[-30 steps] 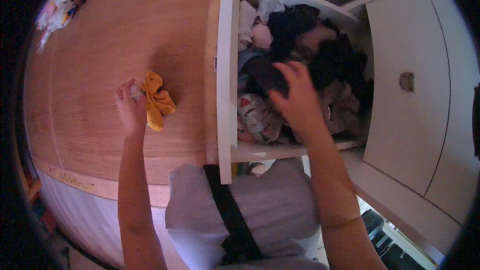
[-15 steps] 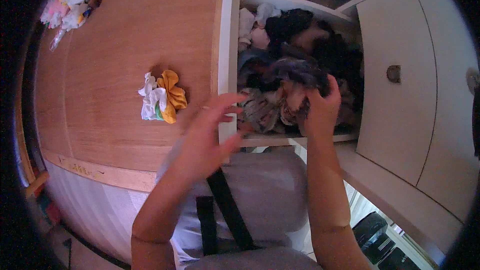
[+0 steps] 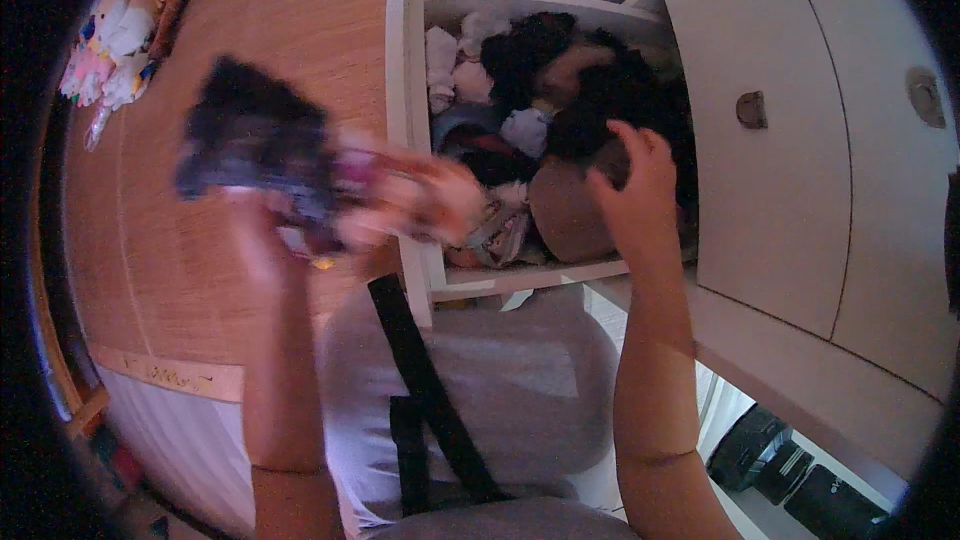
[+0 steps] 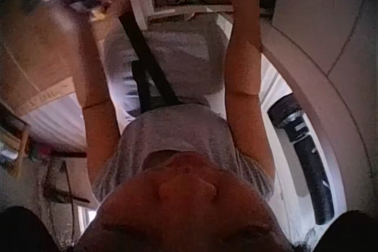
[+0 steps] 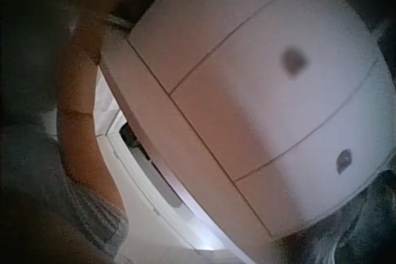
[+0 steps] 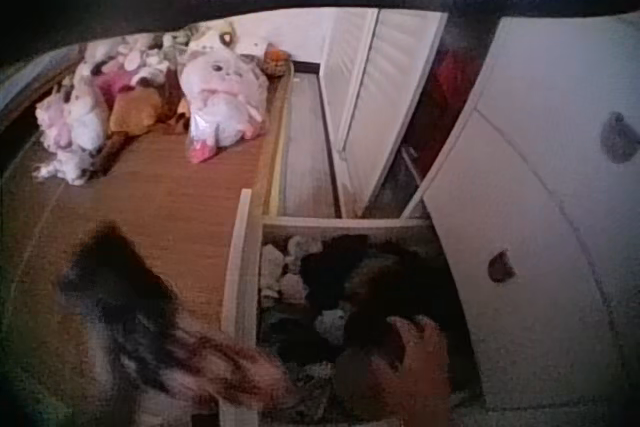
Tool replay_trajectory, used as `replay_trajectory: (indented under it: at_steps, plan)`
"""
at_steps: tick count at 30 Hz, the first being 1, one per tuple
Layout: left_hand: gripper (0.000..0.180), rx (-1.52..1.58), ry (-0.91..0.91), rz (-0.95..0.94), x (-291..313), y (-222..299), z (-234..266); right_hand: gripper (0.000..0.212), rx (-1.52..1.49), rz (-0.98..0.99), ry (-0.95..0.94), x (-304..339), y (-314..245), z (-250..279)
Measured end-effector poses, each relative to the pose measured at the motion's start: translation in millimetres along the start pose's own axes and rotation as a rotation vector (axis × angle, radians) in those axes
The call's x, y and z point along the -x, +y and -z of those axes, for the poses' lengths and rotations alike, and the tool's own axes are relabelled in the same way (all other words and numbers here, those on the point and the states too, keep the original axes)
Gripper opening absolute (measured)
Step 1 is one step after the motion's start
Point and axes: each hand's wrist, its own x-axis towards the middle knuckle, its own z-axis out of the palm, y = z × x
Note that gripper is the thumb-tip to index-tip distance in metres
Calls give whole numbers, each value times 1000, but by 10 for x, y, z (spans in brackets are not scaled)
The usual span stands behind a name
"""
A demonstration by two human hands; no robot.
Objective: The person sits on the floor and sorts through a drawer full of clothes and accessories. They pick up various items including socks, a blue belt, a pink belt, and a grey sweater, inspect them, and place them back into the drawer or onto a pile on the floor.
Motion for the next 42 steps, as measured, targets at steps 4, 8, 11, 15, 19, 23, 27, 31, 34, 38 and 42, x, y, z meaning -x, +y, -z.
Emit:
replay_trajectory:
  at_steps: [4,8,11,15,19,23,27,31,34,38,42]
  plan:
    - [30,-698,89,-354,-801,475,861,87,137,-366,-409,224,-15,-353]
    - [43,-744,219,-139,-1442,112,1838,93,43,-319,-404,172,94,-572]
    - [47,-1479,550,-229,-1605,-408,2047,85,108,-291,-433,119,2,-624]
    - [43,-1356,105,-348,-840,-246,560,59,-100,-315,-277,169,190,-579]
    - [44,-767,-678,-63,-67,33,-510,30,-489,-317,-83,296,282,-437]
    - [55,-647,-776,43,312,-2,-919,19,-742,-195,75,568,-476,222]
    - [60,-114,-441,205,298,127,-745,19,-750,434,137,555,-789,273]
    - [49,-78,-279,-101,-362,594,-181,44,-383,74,385,-179,-257,-92]
    - [41,-33,-114,-121,-943,611,340,69,110,-410,51,-564,-93,-457]
    - [38,50,4,100,-1555,4,1659,65,-85,-468,-252,-880,316,-833]
    - [40,-599,-29,-246,-1195,-190,1664,40,-273,-416,67,-730,528,-973]
